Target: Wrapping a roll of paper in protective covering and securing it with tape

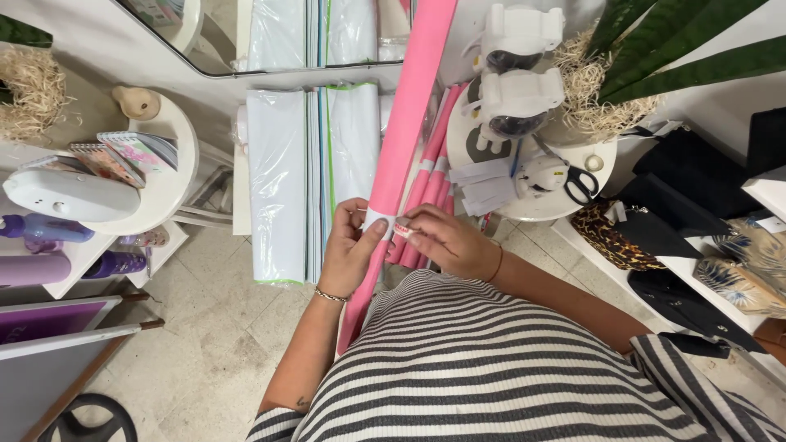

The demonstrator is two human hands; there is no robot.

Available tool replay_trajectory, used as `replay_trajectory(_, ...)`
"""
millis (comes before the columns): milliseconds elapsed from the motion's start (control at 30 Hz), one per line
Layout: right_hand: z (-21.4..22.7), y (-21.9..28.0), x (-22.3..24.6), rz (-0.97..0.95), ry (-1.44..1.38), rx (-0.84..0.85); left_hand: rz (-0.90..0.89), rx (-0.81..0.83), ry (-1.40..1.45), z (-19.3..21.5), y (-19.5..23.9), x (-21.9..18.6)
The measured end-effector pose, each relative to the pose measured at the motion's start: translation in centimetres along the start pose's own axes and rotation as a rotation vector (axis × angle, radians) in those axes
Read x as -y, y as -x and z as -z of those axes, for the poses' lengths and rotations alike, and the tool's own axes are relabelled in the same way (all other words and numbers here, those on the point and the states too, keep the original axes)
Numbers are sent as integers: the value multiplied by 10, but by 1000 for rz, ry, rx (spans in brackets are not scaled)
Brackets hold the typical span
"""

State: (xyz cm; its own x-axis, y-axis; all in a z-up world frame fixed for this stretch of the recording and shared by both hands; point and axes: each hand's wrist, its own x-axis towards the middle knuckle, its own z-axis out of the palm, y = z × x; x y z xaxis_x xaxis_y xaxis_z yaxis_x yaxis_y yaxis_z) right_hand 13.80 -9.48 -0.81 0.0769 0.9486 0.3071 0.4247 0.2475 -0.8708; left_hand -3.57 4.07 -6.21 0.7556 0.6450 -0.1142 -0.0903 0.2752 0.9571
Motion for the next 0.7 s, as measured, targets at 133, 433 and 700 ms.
replay_trajectory(133,-14,-6,0,-83,47,-20,-33,188,62,0,9,-30)
replay_trajectory(433,-64,-12,11,-253,79,-100,-59,104,-671,36,25,-45)
replay_trajectory(700,-87,-18,37,-414,-40,-92,20,248,-14,74,39,-40)
